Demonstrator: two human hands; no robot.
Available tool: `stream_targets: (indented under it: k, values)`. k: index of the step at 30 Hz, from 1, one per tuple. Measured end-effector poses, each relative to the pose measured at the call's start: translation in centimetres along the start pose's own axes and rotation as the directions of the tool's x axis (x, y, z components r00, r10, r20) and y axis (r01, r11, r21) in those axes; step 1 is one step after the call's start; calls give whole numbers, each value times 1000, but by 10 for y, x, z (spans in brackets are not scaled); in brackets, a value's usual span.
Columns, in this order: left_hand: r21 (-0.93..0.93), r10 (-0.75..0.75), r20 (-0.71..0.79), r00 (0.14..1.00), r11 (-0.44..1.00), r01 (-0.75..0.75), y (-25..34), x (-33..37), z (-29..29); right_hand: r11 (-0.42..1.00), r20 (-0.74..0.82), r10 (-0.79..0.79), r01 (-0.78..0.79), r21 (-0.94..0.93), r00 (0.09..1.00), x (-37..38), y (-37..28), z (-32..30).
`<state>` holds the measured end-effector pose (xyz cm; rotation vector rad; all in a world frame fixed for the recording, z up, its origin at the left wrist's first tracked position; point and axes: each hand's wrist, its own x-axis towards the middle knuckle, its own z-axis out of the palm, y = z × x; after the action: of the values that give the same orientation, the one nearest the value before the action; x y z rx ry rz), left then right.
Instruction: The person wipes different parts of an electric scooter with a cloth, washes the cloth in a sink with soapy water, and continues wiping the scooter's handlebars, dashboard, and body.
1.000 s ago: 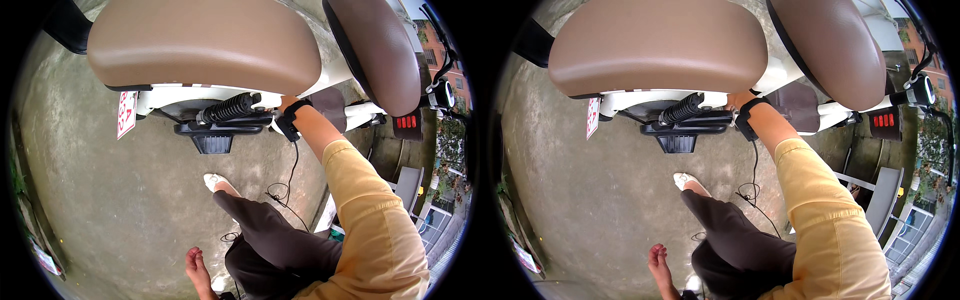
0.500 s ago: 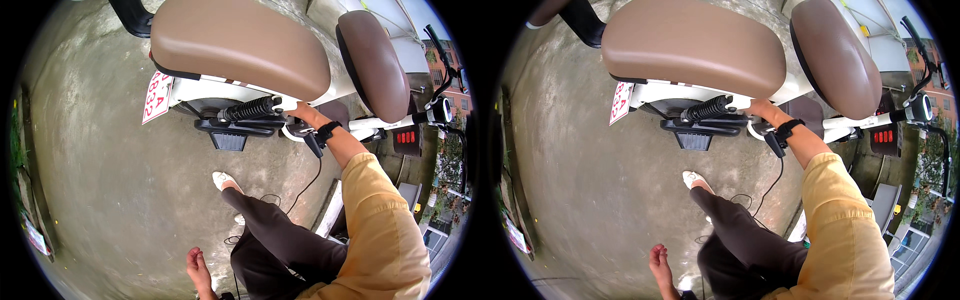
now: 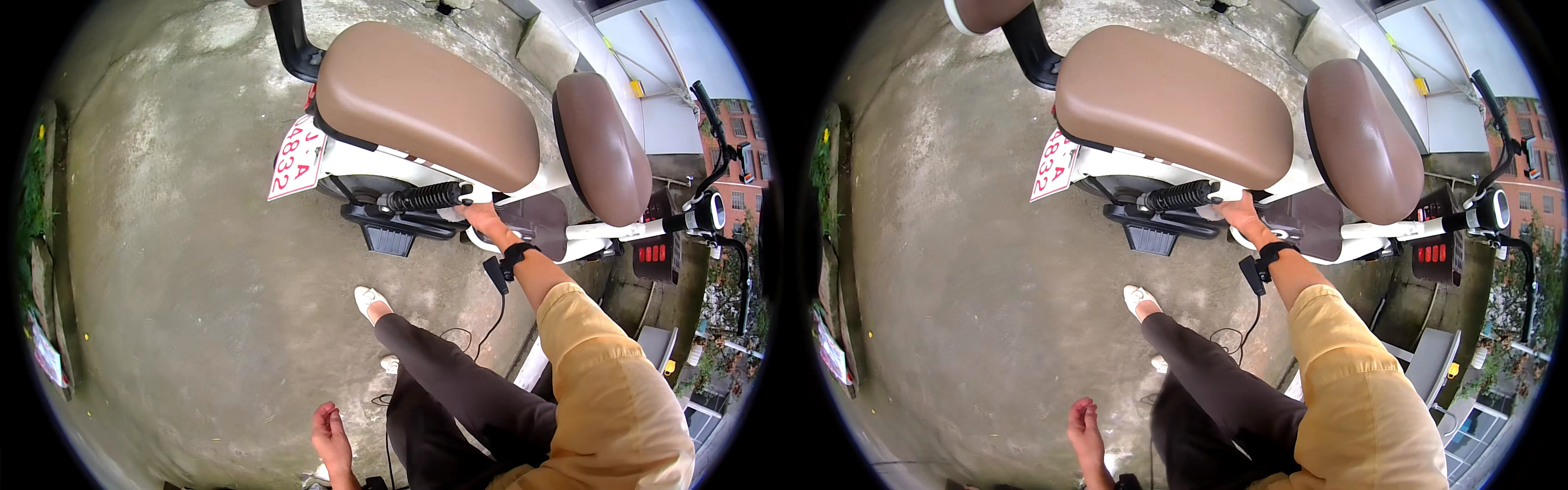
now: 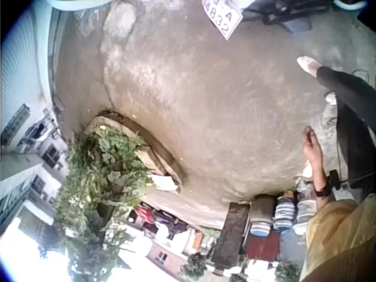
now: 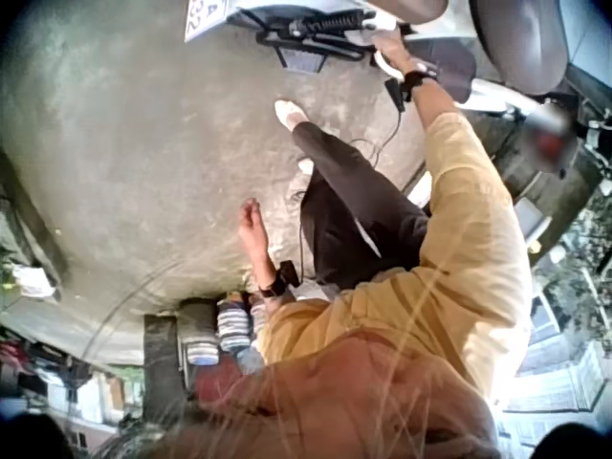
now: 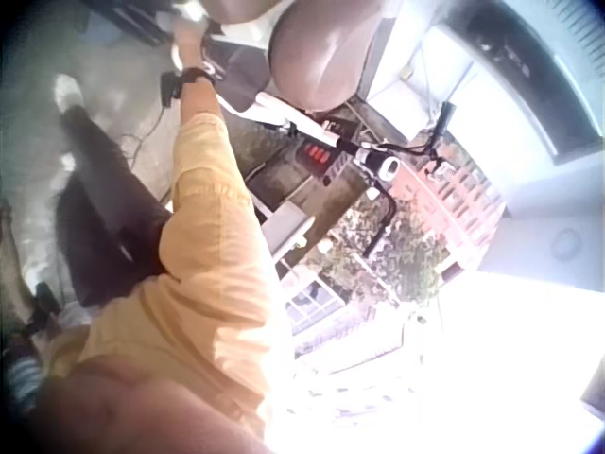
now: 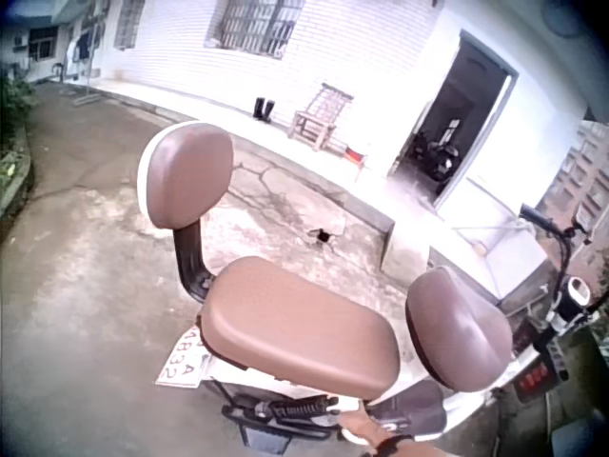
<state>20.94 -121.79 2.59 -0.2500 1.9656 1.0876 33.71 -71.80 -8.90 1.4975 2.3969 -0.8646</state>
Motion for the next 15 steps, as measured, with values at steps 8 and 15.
stream_targets:
  k: [8, 15]
  values:
    - [-11, -11, -62, 998, 1000, 10, 1, -26, -23, 567, 96, -786, 775, -280, 610, -88, -97, -17]
    - [-73, -47, -102, 994, 997, 39, -23, -37, -30, 662, -168, -585, 348, -664, 793, 17, -164, 23]
